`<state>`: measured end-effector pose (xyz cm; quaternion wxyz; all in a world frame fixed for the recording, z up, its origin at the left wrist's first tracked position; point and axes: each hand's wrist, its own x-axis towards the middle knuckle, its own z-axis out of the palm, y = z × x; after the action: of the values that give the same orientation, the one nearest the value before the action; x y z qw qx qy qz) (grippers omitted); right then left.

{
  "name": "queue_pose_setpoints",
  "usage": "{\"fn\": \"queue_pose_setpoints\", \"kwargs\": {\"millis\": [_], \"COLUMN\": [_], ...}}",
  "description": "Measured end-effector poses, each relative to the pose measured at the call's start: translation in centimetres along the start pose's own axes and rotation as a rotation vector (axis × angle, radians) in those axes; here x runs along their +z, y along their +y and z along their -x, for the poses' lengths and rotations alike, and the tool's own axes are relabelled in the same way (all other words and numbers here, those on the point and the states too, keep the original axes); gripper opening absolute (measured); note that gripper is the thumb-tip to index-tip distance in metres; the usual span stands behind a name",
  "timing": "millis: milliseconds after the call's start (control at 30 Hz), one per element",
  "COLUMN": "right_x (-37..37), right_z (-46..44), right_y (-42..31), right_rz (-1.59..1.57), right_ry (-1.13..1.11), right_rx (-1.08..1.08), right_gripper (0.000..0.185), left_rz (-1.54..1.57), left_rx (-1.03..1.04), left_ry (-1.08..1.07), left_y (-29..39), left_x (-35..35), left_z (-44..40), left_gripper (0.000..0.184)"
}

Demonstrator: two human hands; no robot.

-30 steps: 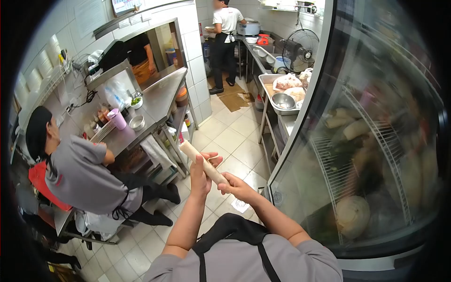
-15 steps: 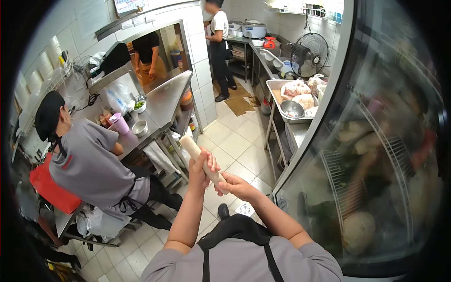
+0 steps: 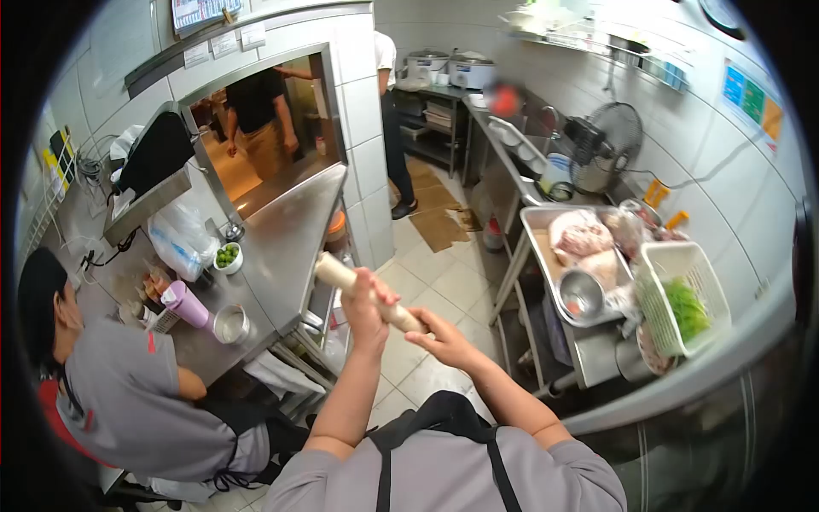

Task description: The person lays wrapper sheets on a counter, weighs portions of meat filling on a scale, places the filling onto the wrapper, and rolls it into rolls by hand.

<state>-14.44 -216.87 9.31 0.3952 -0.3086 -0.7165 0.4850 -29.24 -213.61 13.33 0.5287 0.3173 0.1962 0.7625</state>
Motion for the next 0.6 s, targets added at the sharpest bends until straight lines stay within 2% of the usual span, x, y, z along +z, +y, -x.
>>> {"fn": "queue_pose_setpoints", "kwargs": {"millis": [67,133,200,367,500,600], "right_x": [-2.2,-4.8,-7.4,-16.2,-23.9,-30.6], "right_z": [-4.5,-8.4,-11.2,-19.0,-27.9,-36.4], "right_y": [0.6,2.3,3.9,10.6,15.0,16.9], "right_rz": [0.048,-0.234,-0.453,-0.751,-0.502,-0.471], "right_ry": [0.031,0.009,-0.033,-0.364,-0.356,-0.33], "right_rx": [0.027,0.107,0.141,0.115,0.044,0.056], "right_gripper": [0.044,0.04,0.036,0.052,0.062,0.055], "left_rz": [-0.012,0.038,0.122,0.417,0.1,-0.189], "left_rx": [0.012,0.009,-0.127,-0.414,-0.247,-0.096], "left_ry": [-0.052,-0.142,-0.262,-0.619,-0.456,-0.351], "left_y": [-0.9,-1.8,-4.1,-11.6,-16.1,-19.6], "left_x": [0.7,1.8,1.2,1.4,4.9,6.7], "left_z": [-5.1,-9.4,-14.0,-26.1,-34.0,-41.0], "left_gripper": [0.032,0.034,0.033,0.022,0.024,0.023]}}
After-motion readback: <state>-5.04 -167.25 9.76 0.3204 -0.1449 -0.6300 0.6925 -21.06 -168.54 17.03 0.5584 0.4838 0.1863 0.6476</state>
